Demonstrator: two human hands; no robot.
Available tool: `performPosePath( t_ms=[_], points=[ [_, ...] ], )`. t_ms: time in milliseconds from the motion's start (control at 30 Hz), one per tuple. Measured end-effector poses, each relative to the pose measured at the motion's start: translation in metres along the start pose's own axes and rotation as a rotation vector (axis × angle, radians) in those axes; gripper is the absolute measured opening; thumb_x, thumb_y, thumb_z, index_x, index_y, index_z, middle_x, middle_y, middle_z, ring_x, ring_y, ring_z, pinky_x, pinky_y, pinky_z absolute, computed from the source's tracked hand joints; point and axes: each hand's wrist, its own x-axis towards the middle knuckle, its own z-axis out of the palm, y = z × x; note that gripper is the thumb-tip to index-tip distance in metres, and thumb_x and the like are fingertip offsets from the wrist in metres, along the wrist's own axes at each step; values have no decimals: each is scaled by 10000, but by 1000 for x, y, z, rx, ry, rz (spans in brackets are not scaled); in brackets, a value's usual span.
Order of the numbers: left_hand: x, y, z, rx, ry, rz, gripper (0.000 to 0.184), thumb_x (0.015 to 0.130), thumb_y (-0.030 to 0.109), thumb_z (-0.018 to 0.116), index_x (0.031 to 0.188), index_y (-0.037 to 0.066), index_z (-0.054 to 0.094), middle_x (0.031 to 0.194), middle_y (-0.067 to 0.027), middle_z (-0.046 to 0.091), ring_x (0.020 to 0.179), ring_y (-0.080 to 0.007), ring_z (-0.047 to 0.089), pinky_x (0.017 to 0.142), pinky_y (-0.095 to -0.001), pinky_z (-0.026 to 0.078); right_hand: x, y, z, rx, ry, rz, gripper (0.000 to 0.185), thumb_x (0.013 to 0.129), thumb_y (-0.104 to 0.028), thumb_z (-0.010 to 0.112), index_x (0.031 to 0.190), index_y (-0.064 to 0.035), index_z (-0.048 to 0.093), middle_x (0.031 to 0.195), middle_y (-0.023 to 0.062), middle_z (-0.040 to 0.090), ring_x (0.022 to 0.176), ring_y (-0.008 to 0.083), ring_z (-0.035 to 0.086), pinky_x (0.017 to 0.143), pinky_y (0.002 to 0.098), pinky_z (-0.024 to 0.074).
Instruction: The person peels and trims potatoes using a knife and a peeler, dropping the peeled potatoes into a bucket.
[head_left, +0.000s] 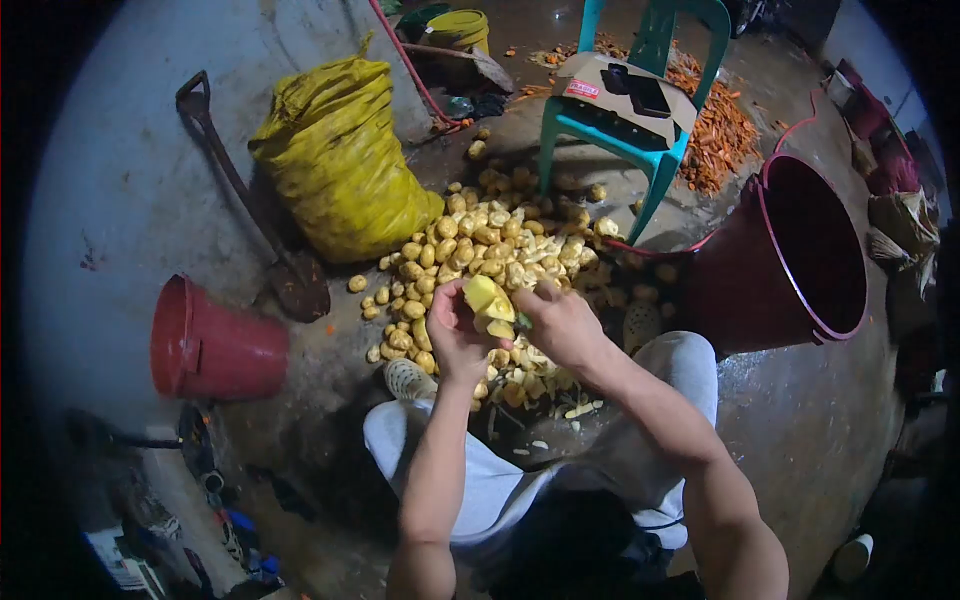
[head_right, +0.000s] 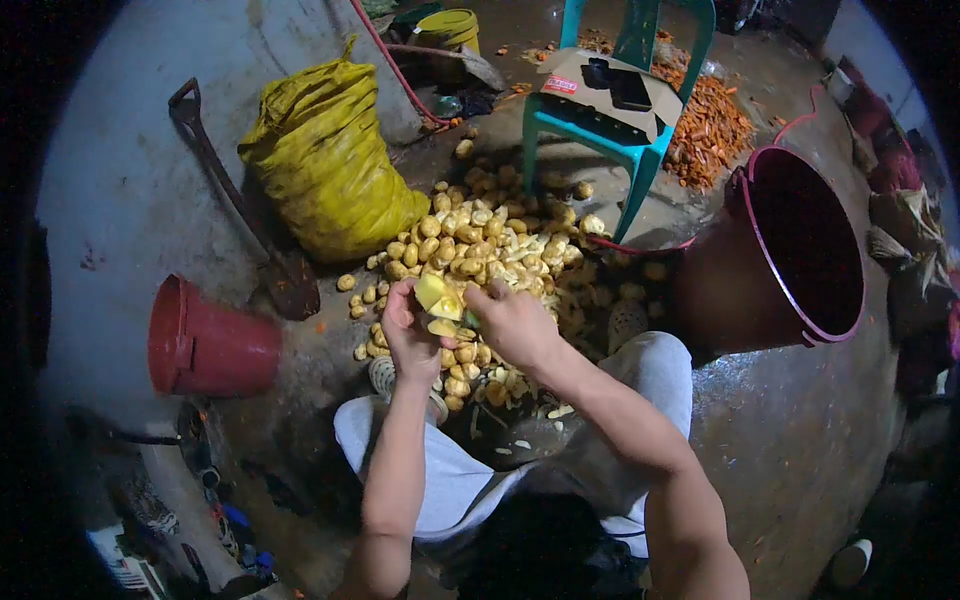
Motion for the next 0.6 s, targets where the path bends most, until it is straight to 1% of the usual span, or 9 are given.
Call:
performPosePath(
  t_ms=[200, 267, 333, 367, 400, 467, 533, 567, 600],
  points=[
    [-1, 4, 5, -32, -74, 17, 945, 443, 333, 988, 1174, 5, 487, 1022, -44, 629, 930, -145, 621, 848, -290, 517, 10, 10, 3, -29, -1, 98, 226, 788, -81, 590, 1003, -43, 532, 845, 231, 586, 702, 439, 627, 629, 510, 519],
    [-10, 6, 10, -71, -101, -100, 959, 446, 362, 982, 1188, 6, 489, 1025, -47, 630, 934, -139, 618, 847, -280, 512, 9, 14, 3, -51, 9, 115, 243, 771, -112, 634, 985, -26, 560, 834, 241, 617, 720, 436, 638, 646, 499, 528],
    [-9, 5, 9, -40, -130, -61, 975, 432, 348, 983, 1200, 8, 489, 1031, -40, 625, 937, -136, 616, 839, -277, 506, 18, 37, 13, 152, -122, 191, 310, 733, -159, 708, 984, -9, 605, 824, 250, 652, 743, 422, 655, 644, 491, 538],
    [-6, 5, 8, -59, -123, -13, 965, 434, 334, 983, 1200, 14, 490, 1033, -34, 623, 939, -136, 614, 839, -280, 505, 19, 41, 16, 113, -243, 255, 403, 682, -201, 775, 994, 10, 633, 799, 254, 664, 760, 412, 663, 670, 473, 545],
    [-7, 4, 7, -84, -106, 31, 956, 436, 320, 983, 1200, 20, 492, 1035, -28, 622, 940, -137, 611, 839, -283, 504, 19, 25, -1, 161, -237, 261, 441, 662, -198, 812, 1012, -7, 624, 781, 260, 637, 775, 423, 642, 713, 448, 530],
    [-2, 4, 3, -93, -78, 15, 946, 445, 287, 982, 1211, 35, 486, 1055, -30, 609, 941, -140, 609, 843, -282, 502, 13, 24, 9, 171, -74, 188, 440, 661, -201, 824, 990, 2, 613, 771, 261, 636, 761, 426, 639, 695, 453, 527],
    [0, 5, 0, -98, -44, 82, 873, 514, 202, 966, 1219, 40, 477, 1079, -59, 593, 946, -146, 608, 780, -261, 533, 14, 16, -2, 206, -158, 229, 423, 692, -225, 805, 1003, -13, 612, 827, 251, 649, 773, 418, 648, 689, 461, 532],
    [-1, 9, -1, -116, -10, -3, 780, 587, 59, 904, 1221, 27, 450, 1095, -94, 580, 931, -164, 617, 667, -266, 580, 15, 13, -7, 232, -228, 277, 408, 724, -249, 786, 1017, -27, 610, 882, 240, 662, 785, 409, 658, 683, 470, 537],
    [-2, 12, 0, -116, -12, -3, 780, 587, 59, 904, 1221, 27, 450, 1095, -94, 580, 931, -164, 617, 667, -266, 580, 13, 13, -5, 232, -227, 277, 408, 724, -249, 786, 1017, -27, 610, 882, 240, 662, 785, 409, 658, 683, 470, 537]
  ],
)
